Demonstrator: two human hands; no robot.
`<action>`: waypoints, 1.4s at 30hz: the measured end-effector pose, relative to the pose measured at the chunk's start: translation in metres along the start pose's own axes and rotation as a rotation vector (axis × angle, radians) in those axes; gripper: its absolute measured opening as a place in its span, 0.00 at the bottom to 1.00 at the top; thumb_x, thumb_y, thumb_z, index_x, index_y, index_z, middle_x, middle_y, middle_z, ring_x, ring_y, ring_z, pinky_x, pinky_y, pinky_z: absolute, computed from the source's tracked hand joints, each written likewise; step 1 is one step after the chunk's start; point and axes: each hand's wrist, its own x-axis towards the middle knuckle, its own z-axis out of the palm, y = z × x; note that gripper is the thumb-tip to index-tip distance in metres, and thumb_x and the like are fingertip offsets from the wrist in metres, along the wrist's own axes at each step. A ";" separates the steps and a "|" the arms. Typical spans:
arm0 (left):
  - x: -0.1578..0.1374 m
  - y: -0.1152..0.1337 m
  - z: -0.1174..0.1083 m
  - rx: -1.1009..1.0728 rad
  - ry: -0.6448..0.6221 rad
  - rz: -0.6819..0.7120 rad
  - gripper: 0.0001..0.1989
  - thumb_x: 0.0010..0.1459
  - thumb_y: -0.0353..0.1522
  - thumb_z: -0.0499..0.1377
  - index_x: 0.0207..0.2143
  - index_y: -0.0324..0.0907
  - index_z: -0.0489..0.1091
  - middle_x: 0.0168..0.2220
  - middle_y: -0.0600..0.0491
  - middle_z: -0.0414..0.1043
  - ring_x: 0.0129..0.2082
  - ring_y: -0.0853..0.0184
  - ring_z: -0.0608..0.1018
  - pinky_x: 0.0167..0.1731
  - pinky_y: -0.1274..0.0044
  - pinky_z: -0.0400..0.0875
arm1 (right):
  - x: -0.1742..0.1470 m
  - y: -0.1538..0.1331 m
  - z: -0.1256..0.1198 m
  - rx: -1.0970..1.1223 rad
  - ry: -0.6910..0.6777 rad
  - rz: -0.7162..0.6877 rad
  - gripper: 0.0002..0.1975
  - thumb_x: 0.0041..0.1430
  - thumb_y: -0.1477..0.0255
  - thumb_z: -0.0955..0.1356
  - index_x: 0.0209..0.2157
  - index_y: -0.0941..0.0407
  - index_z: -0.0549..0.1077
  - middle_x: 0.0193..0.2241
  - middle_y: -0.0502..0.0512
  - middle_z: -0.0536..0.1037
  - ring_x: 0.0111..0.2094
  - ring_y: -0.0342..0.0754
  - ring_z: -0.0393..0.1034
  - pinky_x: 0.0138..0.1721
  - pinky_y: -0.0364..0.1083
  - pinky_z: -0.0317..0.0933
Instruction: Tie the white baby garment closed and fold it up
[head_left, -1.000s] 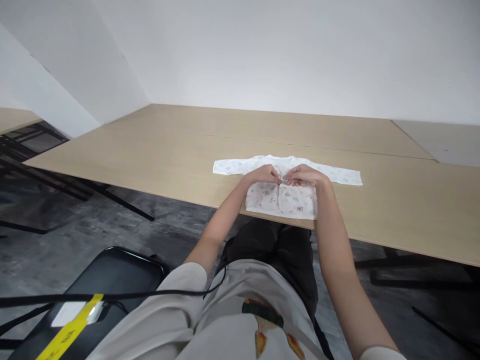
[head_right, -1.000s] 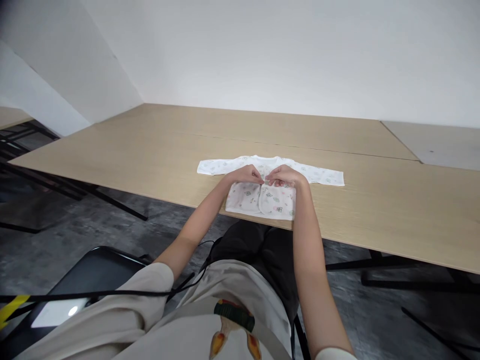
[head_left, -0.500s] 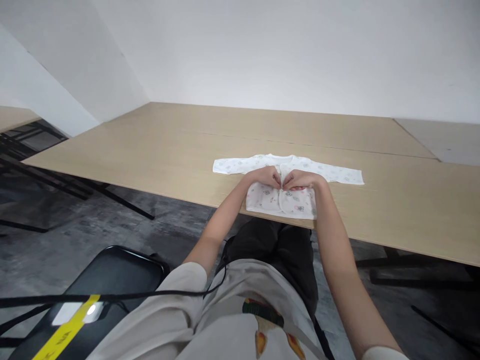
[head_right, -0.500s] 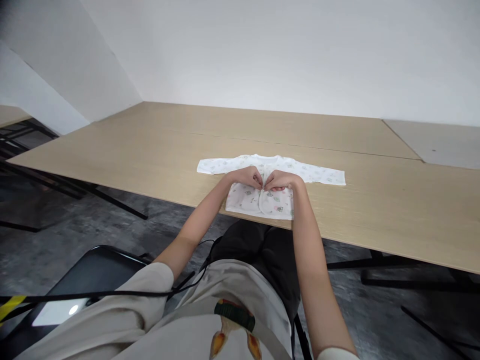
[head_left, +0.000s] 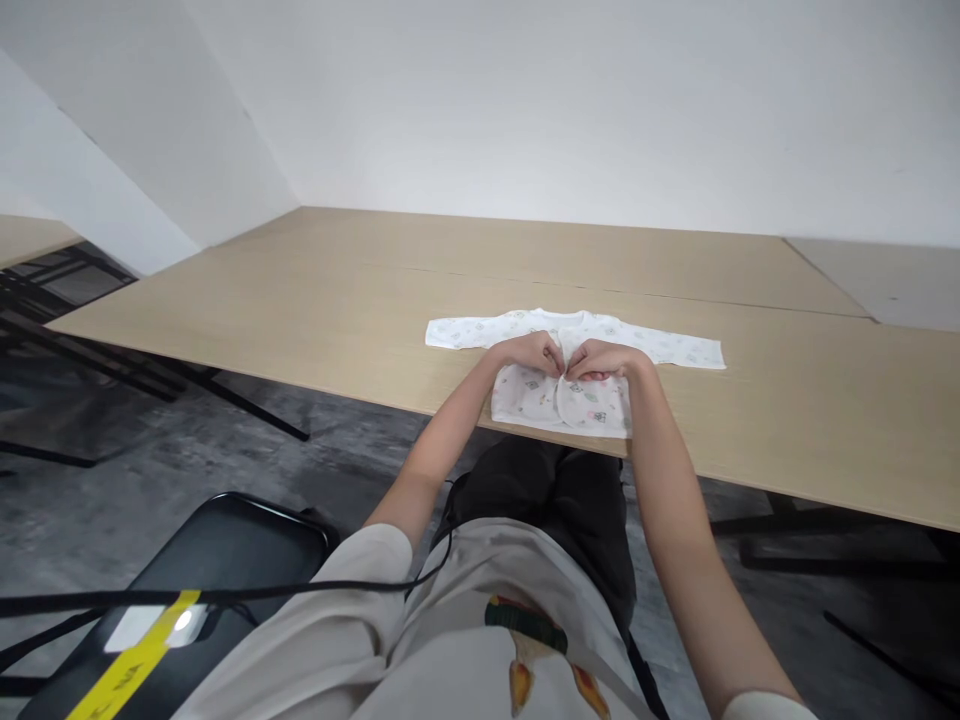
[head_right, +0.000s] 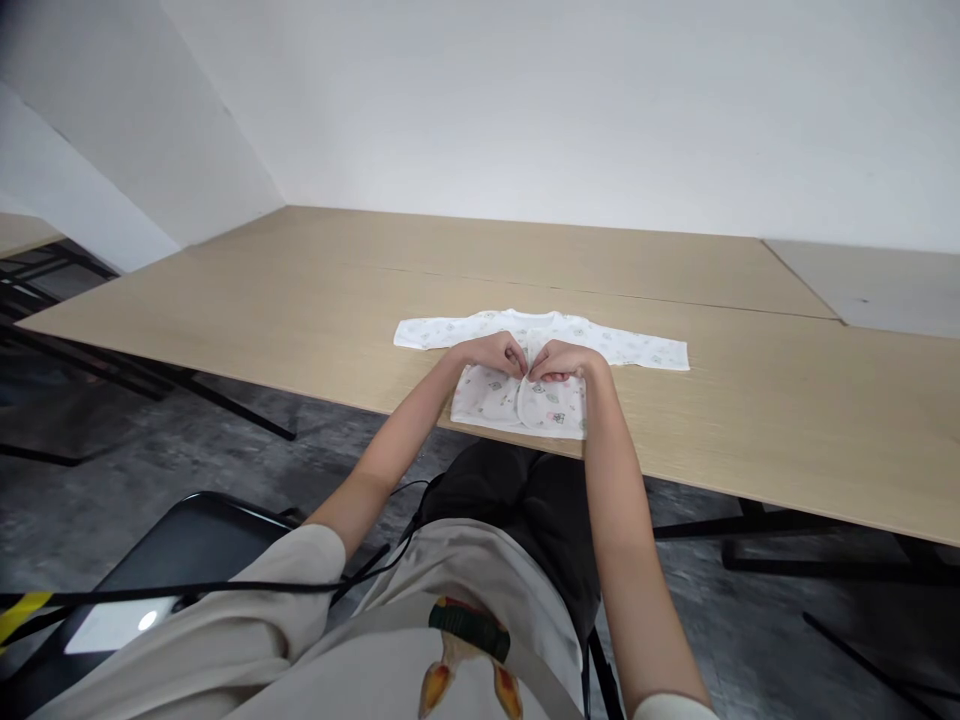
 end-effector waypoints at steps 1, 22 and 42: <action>0.000 0.000 0.000 0.008 0.006 -0.001 0.11 0.41 0.32 0.67 0.31 0.40 0.80 0.25 0.53 0.76 0.24 0.73 0.71 0.27 0.79 0.64 | 0.000 0.000 0.000 -0.005 -0.010 -0.006 0.09 0.43 0.70 0.74 0.18 0.58 0.73 0.11 0.47 0.62 0.14 0.37 0.52 0.15 0.39 0.45; 0.000 -0.004 -0.006 0.127 0.239 0.040 0.15 0.44 0.40 0.67 0.31 0.38 0.79 0.20 0.56 0.69 0.21 0.75 0.65 0.24 0.80 0.58 | -0.012 0.016 -0.016 0.082 0.037 0.033 0.18 0.46 0.65 0.76 0.17 0.59 0.68 0.12 0.47 0.63 0.12 0.34 0.48 0.13 0.38 0.44; 0.045 -0.011 0.004 0.461 0.610 -0.212 0.13 0.57 0.35 0.56 0.41 0.45 0.78 0.42 0.50 0.78 0.43 0.63 0.76 0.45 0.75 0.69 | 0.057 0.014 -0.006 -0.128 0.919 0.063 0.07 0.51 0.73 0.67 0.25 0.59 0.78 0.24 0.56 0.77 0.30 0.47 0.71 0.30 0.41 0.57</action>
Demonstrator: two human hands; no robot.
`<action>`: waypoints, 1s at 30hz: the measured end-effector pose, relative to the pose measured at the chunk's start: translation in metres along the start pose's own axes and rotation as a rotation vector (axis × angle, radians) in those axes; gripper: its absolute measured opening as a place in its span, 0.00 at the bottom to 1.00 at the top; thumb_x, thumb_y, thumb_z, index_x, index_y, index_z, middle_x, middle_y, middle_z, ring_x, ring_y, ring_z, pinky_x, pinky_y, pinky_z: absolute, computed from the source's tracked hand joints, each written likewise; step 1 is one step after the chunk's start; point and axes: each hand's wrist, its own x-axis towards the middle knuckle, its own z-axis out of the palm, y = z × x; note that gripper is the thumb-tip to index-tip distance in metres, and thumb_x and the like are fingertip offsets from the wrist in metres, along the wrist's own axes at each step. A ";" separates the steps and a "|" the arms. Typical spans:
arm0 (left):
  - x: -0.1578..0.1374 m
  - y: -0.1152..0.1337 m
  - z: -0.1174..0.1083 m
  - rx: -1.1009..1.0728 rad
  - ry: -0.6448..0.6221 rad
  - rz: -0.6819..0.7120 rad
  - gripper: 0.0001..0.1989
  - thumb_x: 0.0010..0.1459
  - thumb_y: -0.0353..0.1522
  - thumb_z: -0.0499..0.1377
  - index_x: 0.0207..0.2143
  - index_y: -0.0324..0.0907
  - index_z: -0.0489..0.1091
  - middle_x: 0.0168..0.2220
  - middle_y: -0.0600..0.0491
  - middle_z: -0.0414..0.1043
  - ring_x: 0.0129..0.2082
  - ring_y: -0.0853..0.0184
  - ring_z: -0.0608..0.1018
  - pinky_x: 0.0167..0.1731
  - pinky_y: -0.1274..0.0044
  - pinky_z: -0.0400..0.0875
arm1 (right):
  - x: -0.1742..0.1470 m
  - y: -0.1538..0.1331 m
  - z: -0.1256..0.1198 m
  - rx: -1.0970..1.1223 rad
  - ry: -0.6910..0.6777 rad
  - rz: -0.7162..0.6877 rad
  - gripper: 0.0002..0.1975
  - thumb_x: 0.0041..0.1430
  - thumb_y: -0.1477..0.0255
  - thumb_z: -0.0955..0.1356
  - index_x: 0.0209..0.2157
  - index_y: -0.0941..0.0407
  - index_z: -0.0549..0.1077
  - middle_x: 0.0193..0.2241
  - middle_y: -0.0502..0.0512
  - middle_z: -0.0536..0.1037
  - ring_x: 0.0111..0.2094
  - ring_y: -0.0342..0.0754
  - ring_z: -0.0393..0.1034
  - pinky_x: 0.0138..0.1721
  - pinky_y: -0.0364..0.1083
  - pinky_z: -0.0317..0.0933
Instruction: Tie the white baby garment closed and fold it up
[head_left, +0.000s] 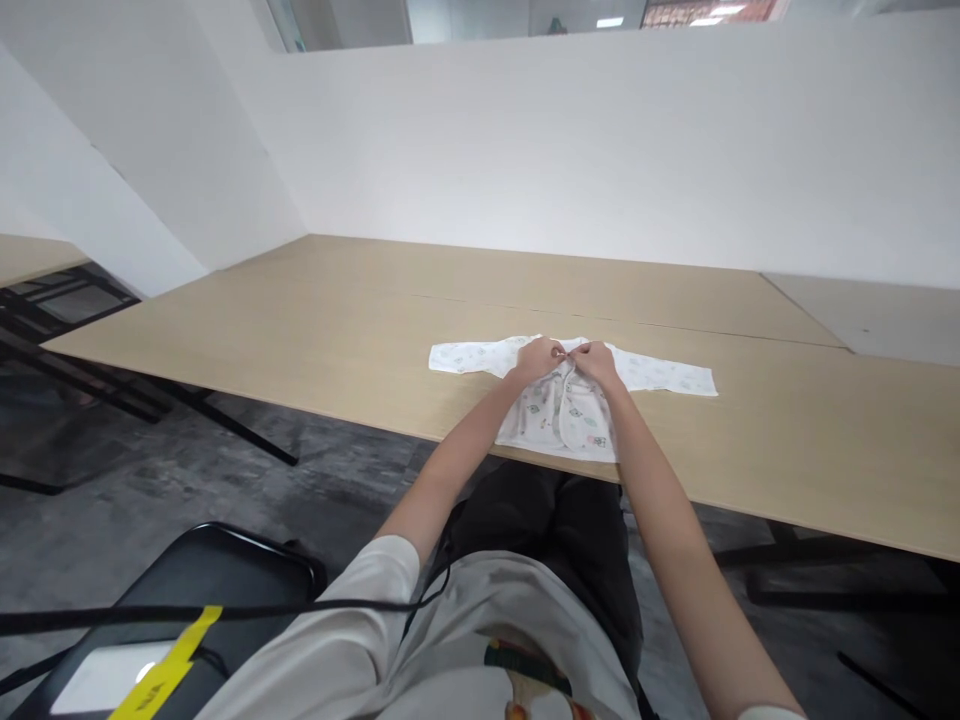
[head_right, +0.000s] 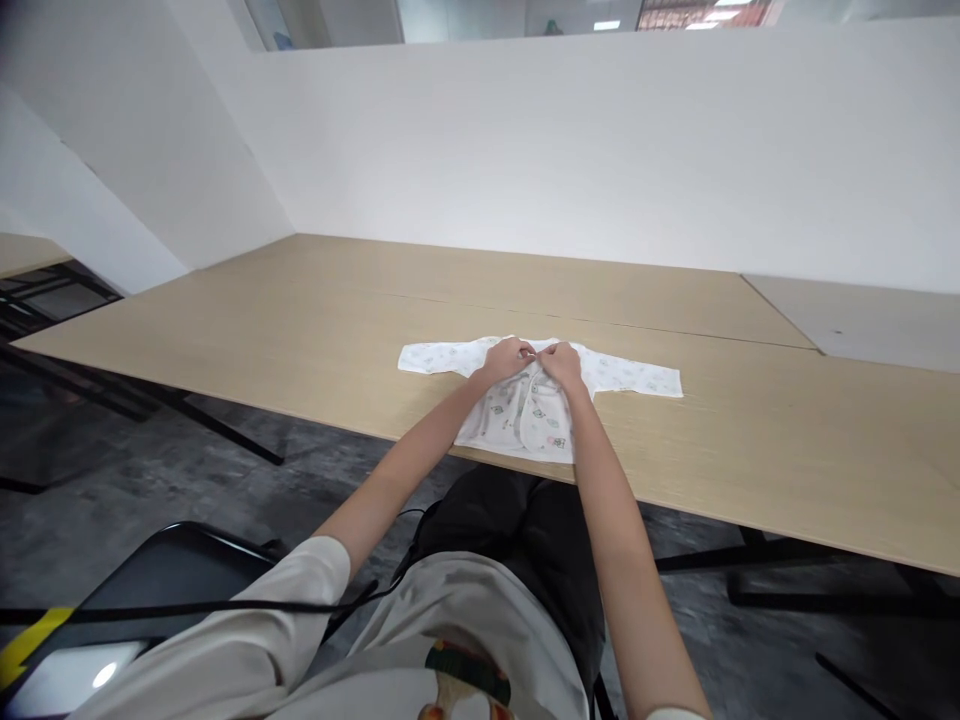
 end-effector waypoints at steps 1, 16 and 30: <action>-0.001 0.000 0.001 -0.023 0.010 0.014 0.12 0.57 0.34 0.56 0.41 0.45 0.78 0.42 0.50 0.78 0.44 0.63 0.76 0.46 0.75 0.69 | 0.001 0.003 -0.002 0.049 -0.009 0.003 0.07 0.51 0.74 0.67 0.25 0.60 0.77 0.22 0.55 0.75 0.27 0.45 0.69 0.29 0.40 0.57; 0.007 -0.018 0.013 -0.397 0.087 -0.012 0.09 0.56 0.27 0.58 0.38 0.38 0.77 0.39 0.48 0.79 0.41 0.68 0.79 0.45 0.77 0.72 | 0.001 0.009 -0.003 0.377 -0.186 -0.016 0.08 0.51 0.74 0.64 0.28 0.61 0.74 0.11 0.45 0.62 0.13 0.38 0.52 0.16 0.39 0.46; -0.002 -0.005 0.002 -0.294 0.067 -0.018 0.10 0.57 0.31 0.57 0.39 0.37 0.76 0.39 0.48 0.79 0.41 0.67 0.79 0.45 0.76 0.71 | -0.005 0.002 0.001 0.302 -0.104 -0.047 0.03 0.46 0.75 0.68 0.26 0.59 0.73 0.13 0.46 0.67 0.17 0.39 0.59 0.23 0.39 0.55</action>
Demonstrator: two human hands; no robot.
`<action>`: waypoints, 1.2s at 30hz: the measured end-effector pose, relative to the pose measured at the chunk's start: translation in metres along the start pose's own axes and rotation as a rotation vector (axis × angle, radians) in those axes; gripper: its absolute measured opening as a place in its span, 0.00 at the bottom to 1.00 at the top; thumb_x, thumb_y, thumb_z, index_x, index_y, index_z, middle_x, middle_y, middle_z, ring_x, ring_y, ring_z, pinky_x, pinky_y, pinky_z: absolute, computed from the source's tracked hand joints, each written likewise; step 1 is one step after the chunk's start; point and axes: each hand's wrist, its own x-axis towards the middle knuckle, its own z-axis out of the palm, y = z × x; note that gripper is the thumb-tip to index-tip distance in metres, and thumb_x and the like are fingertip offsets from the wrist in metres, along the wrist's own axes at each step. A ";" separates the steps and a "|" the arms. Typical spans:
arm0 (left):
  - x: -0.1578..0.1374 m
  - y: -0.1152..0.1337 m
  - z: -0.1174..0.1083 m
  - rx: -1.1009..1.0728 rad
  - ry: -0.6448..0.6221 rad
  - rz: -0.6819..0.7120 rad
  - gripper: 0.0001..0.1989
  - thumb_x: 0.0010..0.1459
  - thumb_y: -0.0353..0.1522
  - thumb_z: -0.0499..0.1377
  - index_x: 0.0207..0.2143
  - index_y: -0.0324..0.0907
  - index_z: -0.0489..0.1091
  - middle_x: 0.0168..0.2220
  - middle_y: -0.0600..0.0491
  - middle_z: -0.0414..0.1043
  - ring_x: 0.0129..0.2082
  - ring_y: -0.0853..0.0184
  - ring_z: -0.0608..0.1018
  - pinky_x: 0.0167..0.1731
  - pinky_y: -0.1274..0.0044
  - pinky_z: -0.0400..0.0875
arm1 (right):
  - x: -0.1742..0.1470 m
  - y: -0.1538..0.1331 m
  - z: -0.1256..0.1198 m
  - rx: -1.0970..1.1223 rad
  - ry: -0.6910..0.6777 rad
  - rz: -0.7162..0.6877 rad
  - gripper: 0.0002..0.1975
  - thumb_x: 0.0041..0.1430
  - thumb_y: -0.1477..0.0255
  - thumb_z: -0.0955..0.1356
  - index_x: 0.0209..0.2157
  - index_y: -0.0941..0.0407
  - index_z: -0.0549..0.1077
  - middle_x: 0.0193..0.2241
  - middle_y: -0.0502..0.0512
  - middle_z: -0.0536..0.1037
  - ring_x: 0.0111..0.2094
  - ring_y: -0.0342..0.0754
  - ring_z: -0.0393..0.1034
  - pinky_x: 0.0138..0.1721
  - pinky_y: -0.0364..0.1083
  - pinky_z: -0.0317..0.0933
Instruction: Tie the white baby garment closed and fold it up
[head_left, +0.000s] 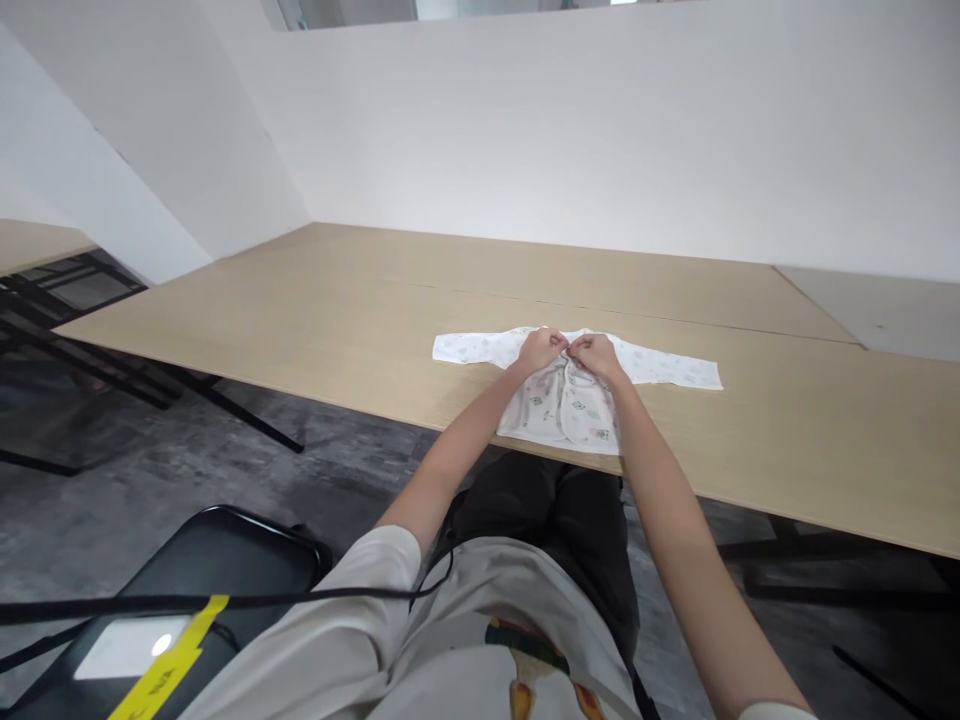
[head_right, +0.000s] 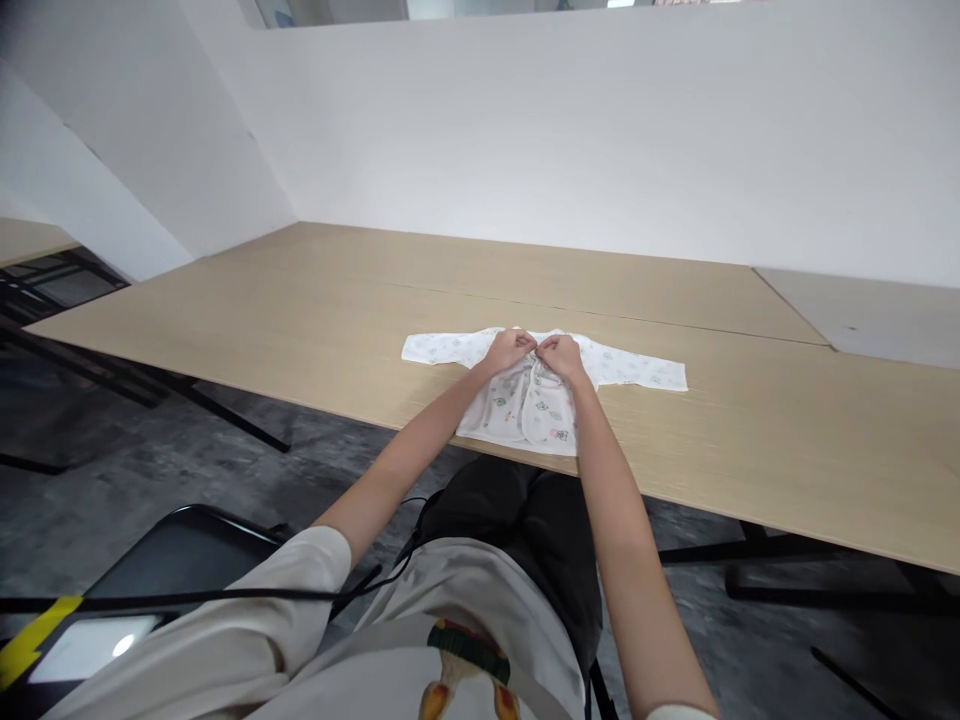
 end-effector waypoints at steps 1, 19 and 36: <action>0.000 0.000 0.000 0.024 0.002 0.000 0.10 0.58 0.31 0.56 0.39 0.38 0.76 0.39 0.48 0.79 0.41 0.67 0.78 0.45 0.76 0.71 | 0.001 0.001 0.001 0.019 0.004 0.016 0.03 0.45 0.75 0.67 0.25 0.59 0.73 0.12 0.46 0.67 0.16 0.39 0.58 0.22 0.39 0.54; -0.024 0.005 -0.009 0.350 -0.101 0.134 0.12 0.55 0.31 0.55 0.36 0.41 0.79 0.37 0.48 0.78 0.40 0.62 0.77 0.47 0.73 0.68 | -0.013 -0.013 -0.017 -0.270 -0.085 0.021 0.16 0.55 0.65 0.67 0.18 0.58 0.70 0.12 0.51 0.67 0.17 0.42 0.61 0.24 0.41 0.56; -0.023 -0.007 -0.007 -0.117 -0.190 0.226 0.11 0.52 0.30 0.57 0.37 0.38 0.77 0.37 0.50 0.78 0.37 0.69 0.77 0.42 0.77 0.70 | -0.032 -0.003 -0.021 0.062 -0.259 0.083 0.04 0.48 0.73 0.69 0.24 0.61 0.72 0.13 0.47 0.66 0.15 0.38 0.56 0.16 0.38 0.49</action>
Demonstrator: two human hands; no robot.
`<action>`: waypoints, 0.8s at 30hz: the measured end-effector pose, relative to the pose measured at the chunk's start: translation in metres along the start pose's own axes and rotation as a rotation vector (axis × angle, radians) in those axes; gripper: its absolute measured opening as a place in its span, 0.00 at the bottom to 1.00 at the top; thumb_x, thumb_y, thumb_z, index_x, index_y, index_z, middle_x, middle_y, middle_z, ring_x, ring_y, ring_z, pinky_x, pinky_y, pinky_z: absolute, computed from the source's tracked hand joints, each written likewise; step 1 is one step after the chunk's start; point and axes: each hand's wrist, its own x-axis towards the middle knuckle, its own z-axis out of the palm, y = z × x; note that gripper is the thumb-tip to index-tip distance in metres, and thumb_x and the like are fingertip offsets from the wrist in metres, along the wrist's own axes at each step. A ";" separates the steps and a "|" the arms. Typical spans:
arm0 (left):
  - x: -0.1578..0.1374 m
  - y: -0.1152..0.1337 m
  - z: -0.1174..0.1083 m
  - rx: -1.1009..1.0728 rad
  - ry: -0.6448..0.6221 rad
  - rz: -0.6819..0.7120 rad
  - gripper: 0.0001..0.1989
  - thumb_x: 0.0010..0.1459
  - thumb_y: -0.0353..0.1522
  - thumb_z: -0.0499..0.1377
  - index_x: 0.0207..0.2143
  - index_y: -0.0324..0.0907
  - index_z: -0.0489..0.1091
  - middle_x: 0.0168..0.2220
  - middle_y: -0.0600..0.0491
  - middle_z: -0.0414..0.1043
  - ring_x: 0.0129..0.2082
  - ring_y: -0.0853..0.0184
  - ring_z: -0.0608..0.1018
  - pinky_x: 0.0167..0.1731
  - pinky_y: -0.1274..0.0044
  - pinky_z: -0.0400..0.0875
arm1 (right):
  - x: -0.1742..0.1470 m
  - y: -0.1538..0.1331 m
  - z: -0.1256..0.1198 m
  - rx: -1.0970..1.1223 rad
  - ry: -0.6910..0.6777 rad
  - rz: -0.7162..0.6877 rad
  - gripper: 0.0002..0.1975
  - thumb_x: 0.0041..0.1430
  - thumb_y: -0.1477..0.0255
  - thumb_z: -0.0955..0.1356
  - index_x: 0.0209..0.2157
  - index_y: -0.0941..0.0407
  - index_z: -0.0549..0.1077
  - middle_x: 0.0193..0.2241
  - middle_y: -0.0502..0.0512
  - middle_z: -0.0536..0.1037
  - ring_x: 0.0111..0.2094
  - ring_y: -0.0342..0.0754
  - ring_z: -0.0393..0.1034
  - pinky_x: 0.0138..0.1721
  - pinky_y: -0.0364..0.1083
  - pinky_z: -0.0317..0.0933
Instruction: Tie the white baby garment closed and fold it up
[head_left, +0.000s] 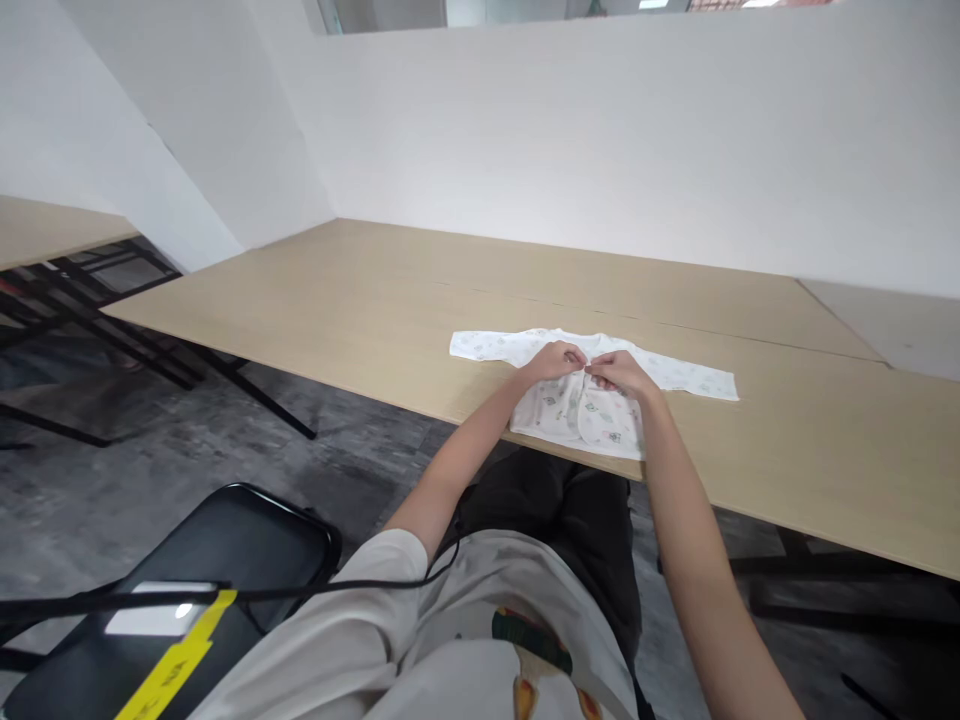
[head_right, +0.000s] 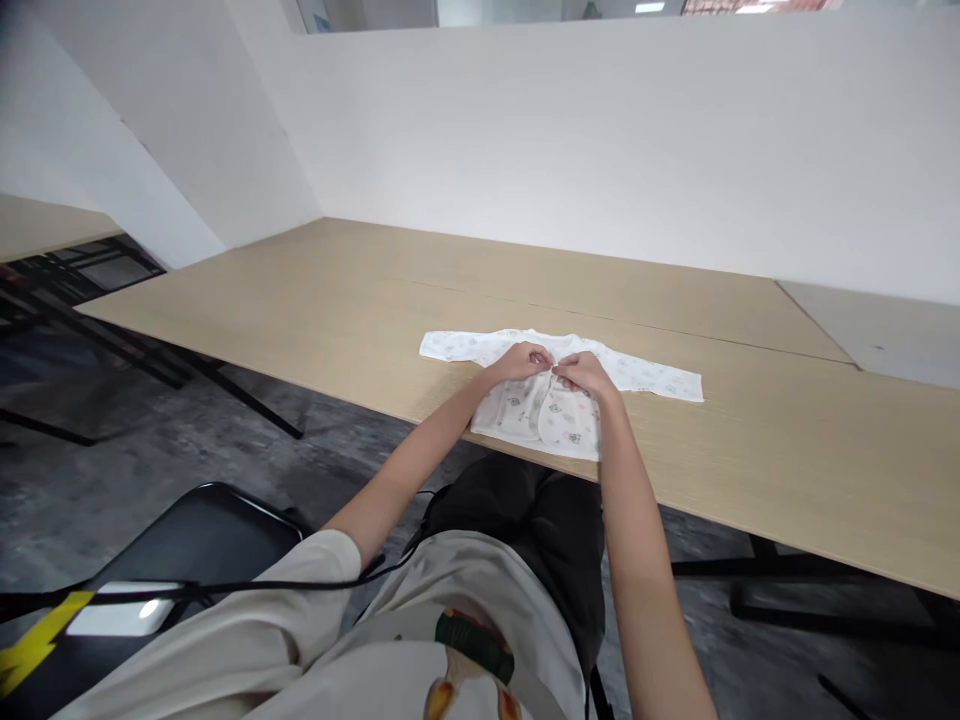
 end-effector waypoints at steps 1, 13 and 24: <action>0.000 0.000 0.000 -0.014 -0.002 -0.009 0.11 0.53 0.30 0.58 0.37 0.38 0.77 0.37 0.50 0.78 0.37 0.69 0.77 0.42 0.77 0.70 | 0.000 0.001 -0.001 0.017 -0.003 0.001 0.05 0.48 0.73 0.70 0.25 0.61 0.73 0.13 0.48 0.66 0.15 0.38 0.56 0.16 0.38 0.49; 0.002 0.001 -0.001 -0.090 0.013 -0.120 0.12 0.50 0.27 0.57 0.38 0.37 0.73 0.32 0.51 0.77 0.33 0.70 0.77 0.36 0.78 0.70 | 0.001 -0.002 -0.002 0.084 0.006 0.023 0.06 0.43 0.78 0.69 0.27 0.61 0.76 0.17 0.50 0.72 0.16 0.37 0.59 0.16 0.38 0.50; -0.003 0.013 -0.002 -0.072 0.034 -0.157 0.11 0.49 0.27 0.58 0.37 0.37 0.73 0.32 0.51 0.77 0.31 0.70 0.76 0.35 0.78 0.70 | 0.002 0.000 0.006 0.113 0.002 0.009 0.03 0.42 0.79 0.70 0.25 0.62 0.74 0.15 0.48 0.69 0.15 0.36 0.57 0.15 0.38 0.50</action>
